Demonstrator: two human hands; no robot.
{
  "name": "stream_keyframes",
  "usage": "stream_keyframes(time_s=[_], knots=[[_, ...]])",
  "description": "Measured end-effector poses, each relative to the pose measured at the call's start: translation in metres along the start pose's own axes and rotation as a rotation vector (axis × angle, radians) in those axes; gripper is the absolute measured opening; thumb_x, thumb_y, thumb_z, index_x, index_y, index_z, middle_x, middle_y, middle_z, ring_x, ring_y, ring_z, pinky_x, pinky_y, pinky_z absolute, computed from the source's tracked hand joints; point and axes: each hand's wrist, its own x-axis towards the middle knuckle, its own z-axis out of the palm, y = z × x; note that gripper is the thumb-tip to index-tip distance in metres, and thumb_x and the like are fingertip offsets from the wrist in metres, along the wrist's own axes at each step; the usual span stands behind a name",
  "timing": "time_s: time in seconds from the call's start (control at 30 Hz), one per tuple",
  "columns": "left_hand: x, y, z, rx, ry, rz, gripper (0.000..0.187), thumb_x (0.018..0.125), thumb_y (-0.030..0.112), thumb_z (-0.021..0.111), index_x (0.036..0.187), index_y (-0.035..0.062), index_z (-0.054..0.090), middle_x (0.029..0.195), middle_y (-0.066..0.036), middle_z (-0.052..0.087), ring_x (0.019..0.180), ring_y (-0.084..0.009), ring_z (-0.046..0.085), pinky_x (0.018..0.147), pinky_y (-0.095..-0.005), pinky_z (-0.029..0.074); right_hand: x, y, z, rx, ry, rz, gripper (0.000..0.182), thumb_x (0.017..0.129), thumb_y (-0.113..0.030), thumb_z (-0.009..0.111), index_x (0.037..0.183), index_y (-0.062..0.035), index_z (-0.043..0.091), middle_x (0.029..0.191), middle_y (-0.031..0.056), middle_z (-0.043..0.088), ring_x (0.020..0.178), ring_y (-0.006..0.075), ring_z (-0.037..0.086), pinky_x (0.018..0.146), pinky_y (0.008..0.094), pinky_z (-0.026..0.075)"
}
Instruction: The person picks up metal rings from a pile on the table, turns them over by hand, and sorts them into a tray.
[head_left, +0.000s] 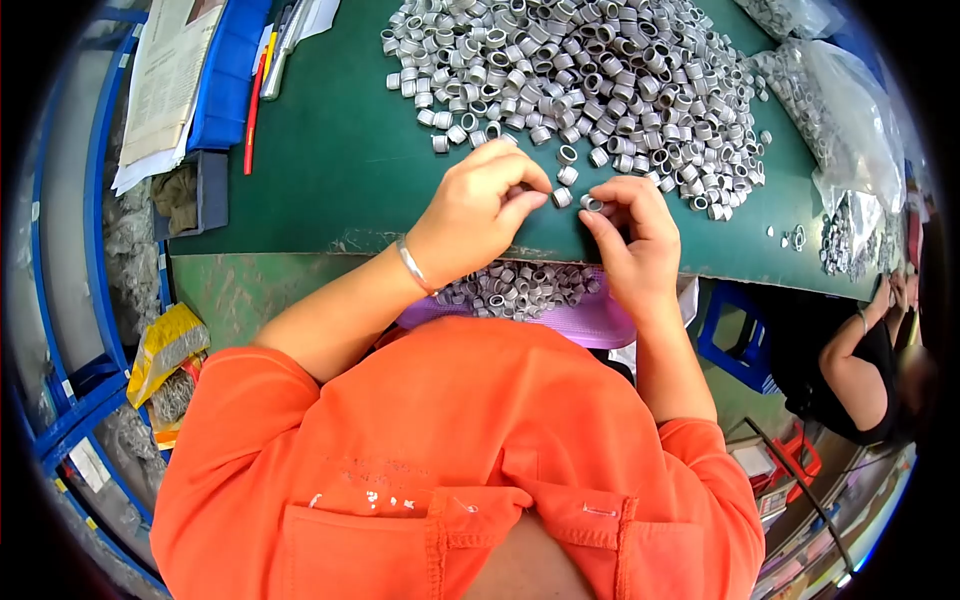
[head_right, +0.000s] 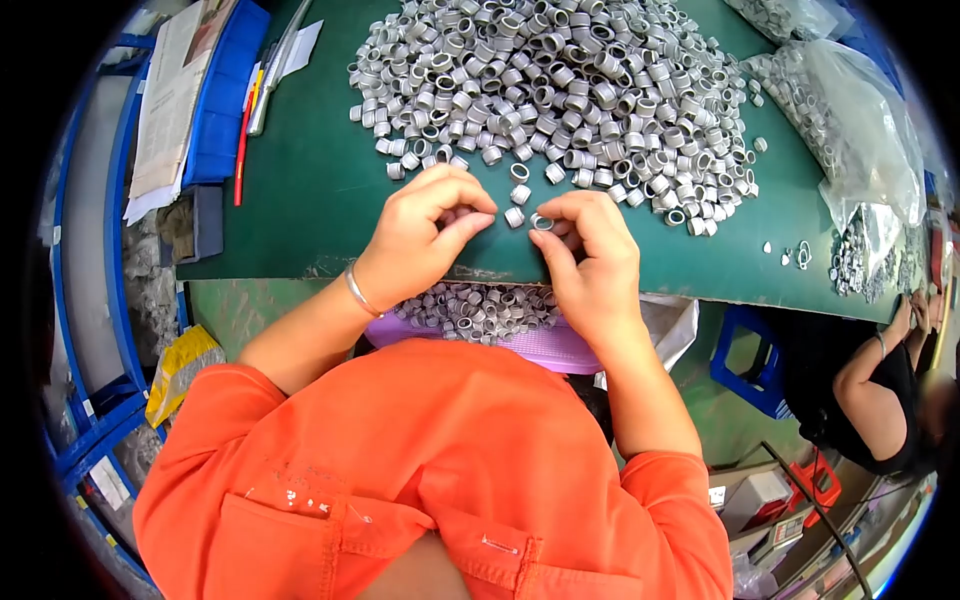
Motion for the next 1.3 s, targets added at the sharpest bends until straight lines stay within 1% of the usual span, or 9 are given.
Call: stream_keyframes(time_s=[0.03,0.07,0.13,0.17,0.3,0.83,1.13,1.2,1.3], knots=[[-0.001,0.002,0.001,-0.177,-0.001,-0.119,0.010,0.082,0.001,0.061,0.092,0.0005,0.061,0.090,-0.004,0.058,0.072,-0.0096,0.057,0.065,-0.0229,0.048,-0.003,0.003,0.001,0.149,0.018,0.066,0.020,0.075,0.006,0.065,0.093,0.0007,0.059,0.090,0.0057,0.058,0.068,0.0091,0.056,0.061,0.0202,0.046],[-0.002,0.004,-0.001,-0.175,-0.002,-0.121,0.010,0.082,0.001,0.061,0.092,0.0005,0.061,0.090,-0.004,0.058,0.072,-0.0096,0.057,0.065,-0.0229,0.048,-0.003,0.000,0.001,0.152,0.018,0.067,0.020,0.075,0.006,0.065,0.093,0.0007,0.059,0.090,0.0057,0.058,0.068,0.0091,0.056,0.061,0.0202,0.046],[-0.003,0.007,-0.006,-0.959,-0.114,-0.566,0.011,0.087,0.006,0.057,0.096,-0.0006,0.059,0.089,-0.004,0.059,0.072,-0.0097,0.057,0.066,-0.0227,0.049,-0.005,-0.007,-0.001,0.641,-0.024,0.314,0.017,0.079,0.008,0.061,0.095,0.0028,0.058,0.090,0.0070,0.061,0.075,0.0116,0.060,0.065,0.0208,0.049],[-0.007,0.002,-0.005,-1.126,-0.148,-0.553,0.016,0.091,0.011,0.053,0.101,-0.0007,0.057,0.089,-0.006,0.060,0.073,-0.0112,0.059,0.067,-0.0235,0.050,-0.005,-0.007,-0.001,0.777,-0.051,0.365,0.016,0.083,0.006,0.058,0.099,0.0042,0.057,0.093,0.0119,0.064,0.081,0.0154,0.063,0.068,0.0232,0.052],[-0.012,0.001,-0.006,-1.435,-0.196,-0.619,0.018,0.092,0.010,0.052,0.105,-0.0018,0.056,0.088,-0.007,0.060,0.075,-0.0128,0.061,0.070,-0.0250,0.053,-0.005,-0.007,-0.001,0.985,-0.145,0.451,0.018,0.086,0.000,0.057,0.103,0.0047,0.055,0.097,0.0180,0.064,0.080,0.0181,0.064,0.067,0.0262,0.054],[-0.015,0.013,-0.008,-1.350,-0.177,-0.601,0.022,0.093,0.013,0.050,0.106,-0.0029,0.056,0.086,-0.007,0.061,0.075,-0.0132,0.062,0.067,-0.0249,0.052,-0.005,-0.007,0.000,1.140,-0.169,0.474,0.018,0.086,0.002,0.055,0.104,0.0039,0.054,0.099,0.0195,0.063,0.080,0.0182,0.065,0.068,0.0271,0.055],[-0.015,0.015,-0.007,-1.284,-0.146,-0.621,0.016,0.086,0.005,0.060,0.101,0.0006,0.057,0.086,-0.006,0.062,0.075,-0.0137,0.061,0.067,-0.0252,0.051,-0.006,-0.006,0.002,1.187,-0.187,0.448,0.020,0.086,0.001,0.055,0.106,0.0043,0.054,0.107,0.0201,0.060,0.088,0.0199,0.064,0.074,0.0276,0.055],[-0.016,0.016,-0.007,-1.278,-0.114,-0.623,0.015,0.086,0.005,0.059,0.101,0.0011,0.057,0.086,-0.006,0.062,0.075,-0.0137,0.061,0.066,-0.0256,0.051,-0.004,-0.011,0.000,1.326,-0.153,0.507,0.020,0.088,0.001,0.053,0.107,0.0048,0.054,0.111,0.0207,0.058,0.091,0.0215,0.063,0.076,0.0274,0.054],[-0.016,0.014,-0.008,-1.284,-0.098,-0.638,0.017,0.084,0.006,0.062,0.100,-0.0003,0.057,0.087,-0.007,0.062,0.077,-0.0145,0.062,0.069,-0.0268,0.053,-0.012,0.000,0.003,1.193,-0.104,0.311,0.017,0.085,0.006,0.055,0.101,0.0012,0.054,0.110,0.0218,0.058,0.095,0.0241,0.062,0.079,0.0305,0.054]])
